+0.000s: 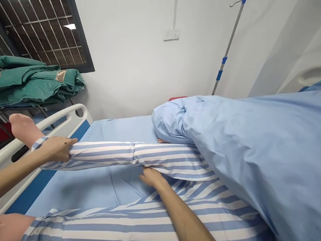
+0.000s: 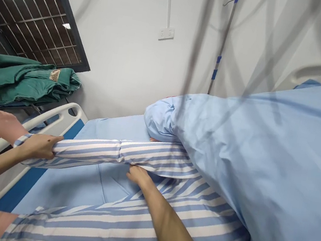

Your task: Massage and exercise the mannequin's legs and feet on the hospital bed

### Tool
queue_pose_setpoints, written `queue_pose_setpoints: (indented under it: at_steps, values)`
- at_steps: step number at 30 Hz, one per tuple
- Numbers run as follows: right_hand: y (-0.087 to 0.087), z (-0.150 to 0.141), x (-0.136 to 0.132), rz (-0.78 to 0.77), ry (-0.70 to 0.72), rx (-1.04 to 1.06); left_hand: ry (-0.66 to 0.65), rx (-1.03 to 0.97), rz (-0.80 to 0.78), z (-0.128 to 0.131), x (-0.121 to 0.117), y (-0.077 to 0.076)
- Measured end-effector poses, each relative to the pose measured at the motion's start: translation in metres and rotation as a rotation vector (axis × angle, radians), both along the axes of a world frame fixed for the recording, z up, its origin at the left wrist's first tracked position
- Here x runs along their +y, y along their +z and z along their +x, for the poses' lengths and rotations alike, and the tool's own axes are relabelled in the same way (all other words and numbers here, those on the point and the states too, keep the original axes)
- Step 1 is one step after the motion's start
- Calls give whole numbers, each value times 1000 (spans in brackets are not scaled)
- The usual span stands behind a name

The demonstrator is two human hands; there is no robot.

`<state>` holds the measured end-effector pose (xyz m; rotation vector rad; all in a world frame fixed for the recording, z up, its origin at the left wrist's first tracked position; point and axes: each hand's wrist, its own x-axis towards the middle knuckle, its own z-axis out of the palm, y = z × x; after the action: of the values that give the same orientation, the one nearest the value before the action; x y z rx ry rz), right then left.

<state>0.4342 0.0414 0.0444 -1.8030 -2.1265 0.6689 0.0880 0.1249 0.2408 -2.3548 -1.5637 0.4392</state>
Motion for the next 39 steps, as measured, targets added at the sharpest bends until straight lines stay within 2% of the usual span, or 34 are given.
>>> queue_pose_setpoints:
  at_steps: [3, 6, 9, 11, 14, 19, 21, 23, 27, 31, 34, 39]
  values:
    - [0, -1, 2, 21, 13, -25, 32, -48, 1, -4, -2, -11]
    - [4, -1, 3, 114, -20, -45, 72, -107, -18, -7, -4, -27]
    - [10, 1, 5, 244, -106, -69, 139, -216, -46, -3, -7, -49]
    - [14, 3, 6, 301, -183, -113, 198, -303, -35, 7, -10, -69]
    - [17, 7, 9, 392, -293, -182, 261, -483, -43, 33, -16, -106]
    - [14, 17, 15, 684, -412, -200, 310, -818, -74, 98, -32, -168]
    - [13, 20, 17, 751, -432, -203, 359, -877, -45, 119, -38, -184]
    - [11, 22, 18, 770, -444, -210, 387, -896, -22, 131, -42, -190]
    - [9, 22, 19, 765, -467, -221, 354, -869, -41, 131, -43, -186]
    - [8, 23, 18, 751, -466, -222, 313, -761, -46, 110, -38, -170]
    - [7, 22, 17, 701, -457, -215, 272, -638, -27, 85, -31, -147]
    - [10, 15, 13, 555, -416, -213, 213, -386, 8, 43, -20, -90]
